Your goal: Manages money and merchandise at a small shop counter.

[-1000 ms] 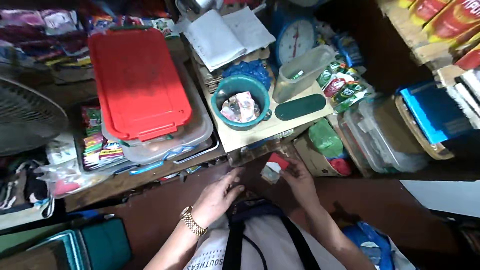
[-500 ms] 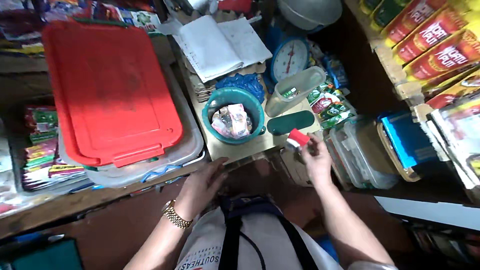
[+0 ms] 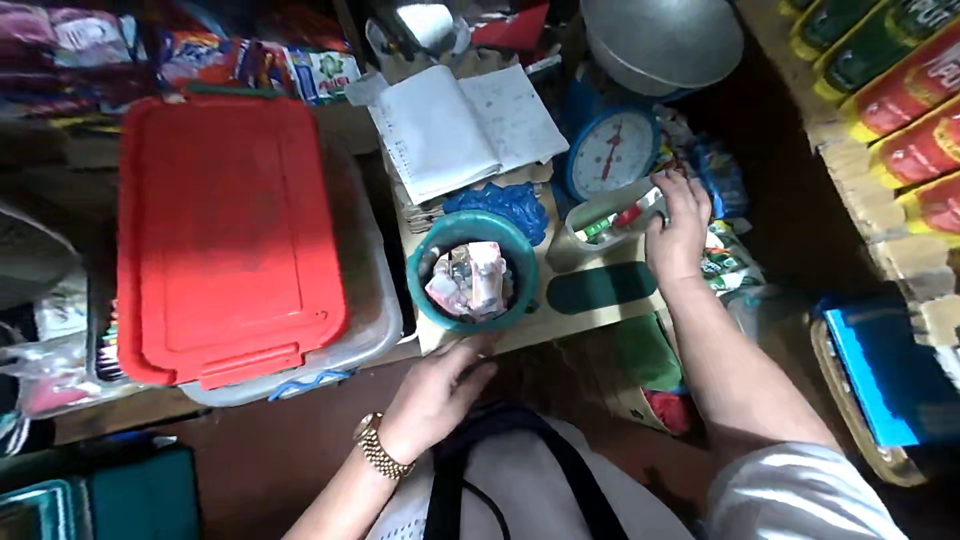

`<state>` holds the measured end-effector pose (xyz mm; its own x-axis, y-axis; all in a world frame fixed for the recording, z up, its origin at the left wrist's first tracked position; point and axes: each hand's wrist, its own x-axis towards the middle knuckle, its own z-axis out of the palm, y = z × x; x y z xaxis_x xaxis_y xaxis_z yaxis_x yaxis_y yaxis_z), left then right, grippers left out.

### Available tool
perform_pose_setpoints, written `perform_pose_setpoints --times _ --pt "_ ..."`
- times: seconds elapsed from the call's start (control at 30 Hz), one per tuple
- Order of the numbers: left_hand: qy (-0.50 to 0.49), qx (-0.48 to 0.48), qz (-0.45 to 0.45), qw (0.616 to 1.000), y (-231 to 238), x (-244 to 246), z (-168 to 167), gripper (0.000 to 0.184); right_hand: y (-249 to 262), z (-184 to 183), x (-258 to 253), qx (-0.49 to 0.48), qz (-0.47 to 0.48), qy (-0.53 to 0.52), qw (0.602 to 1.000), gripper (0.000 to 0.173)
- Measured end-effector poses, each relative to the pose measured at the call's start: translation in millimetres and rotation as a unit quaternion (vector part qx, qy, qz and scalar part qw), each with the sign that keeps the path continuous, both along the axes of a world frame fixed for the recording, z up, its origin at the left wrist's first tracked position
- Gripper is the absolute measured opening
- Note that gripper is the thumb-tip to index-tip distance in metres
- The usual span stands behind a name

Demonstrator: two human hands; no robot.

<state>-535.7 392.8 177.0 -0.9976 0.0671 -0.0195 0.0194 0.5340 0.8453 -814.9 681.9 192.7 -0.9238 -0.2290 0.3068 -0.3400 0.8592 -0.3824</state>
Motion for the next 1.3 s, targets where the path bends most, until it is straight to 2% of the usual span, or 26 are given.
perform_pose_setpoints --times 0.07,0.13,0.2,0.3,0.37,0.5,0.6,0.67,0.77,0.9,0.97,1.07,1.13,1.2,1.3 --pt "0.011 0.044 -0.04 0.998 25.8 -35.2 6.6 0.039 8.1 -10.9 18.0 -0.084 0.015 -0.009 0.996 0.045" --pt "-0.017 0.063 -0.093 0.994 53.5 -80.2 7.4 0.039 21.7 -29.0 44.0 -0.12 0.03 -0.019 0.992 0.042" --pt "-0.055 0.054 -0.138 0.987 85.3 -127.1 -4.4 0.043 42.3 -58.9 70.7 -0.154 0.014 -0.094 0.983 0.04" --pt "-0.083 -0.047 -0.183 0.978 136.7 -187.8 -46.9 0.053 84.2 -101.8 104.4 -0.187 -0.039 -0.276 0.942 0.036" --pt "-0.123 -0.137 -0.185 0.965 166.4 -212.0 -82.6 0.061 112.8 -113.0 123.2 -0.178 -0.06 -0.36 0.914 0.038" --pt "-0.187 -0.319 -0.188 0.91 200.9 -227.8 -132.2 0.074 161.1 -123.2 147.9 -0.189 -0.097 -0.409 0.888 0.037" --pt "-0.193 -0.362 -0.179 0.894 208.9 -228.2 -142.4 0.082 177.8 -123.9 143.9 -0.188 -0.143 -0.426 0.874 0.037" --pt "-0.196 -0.356 -0.158 0.9 208.8 -230.5 -141.2 0.082 180.6 -124.2 133.1 -0.175 -0.157 -0.437 0.868 0.038" --pt "-0.235 -0.32 -0.117 0.91 205.0 -235.2 -136.1 0.093 178.1 -120.2 105.6 -0.205 -0.149 -0.459 0.851 0.039" --pt "-0.287 -0.127 -0.067 0.947 197.5 -222.8 -114.0 0.093 173.9 -113.1 77.9 -0.297 -0.138 -0.412 0.85 0.036" --pt "-0.272 -0.055 -0.075 0.958 195.1 -213.0 -81.0 0.092 175.2 -109.0 70.7 -0.34 -0.146 -0.355 0.859 0.035" --pt "-0.145 -0.091 -0.089 0.981 189.6 -211.7 -13.4 0.087 178.5 -100.9 63.3 -0.381 -0.167 -0.311 0.854 0.035" --pt "-0.031 -0.164 -0.075 0.983 179.7 -227.3 12.8 0.085 179.0 -103.3 62.2 -0.37 -0.169 -0.315 0.858 0.035" --pt "0.011 -0.222 -0.06 0.973 165.1 -254.5 15.1 0.085 175.7 -106.8 62.3 -0.35 -0.158 -0.343 0.857 0.035" --pt "-0.006 -0.273 -0.048 0.961 148.1 -294.5 -7.9 0.081 166.7 -117.1 64.7 -0.332 -0.124 -0.361 0.863 0.033"
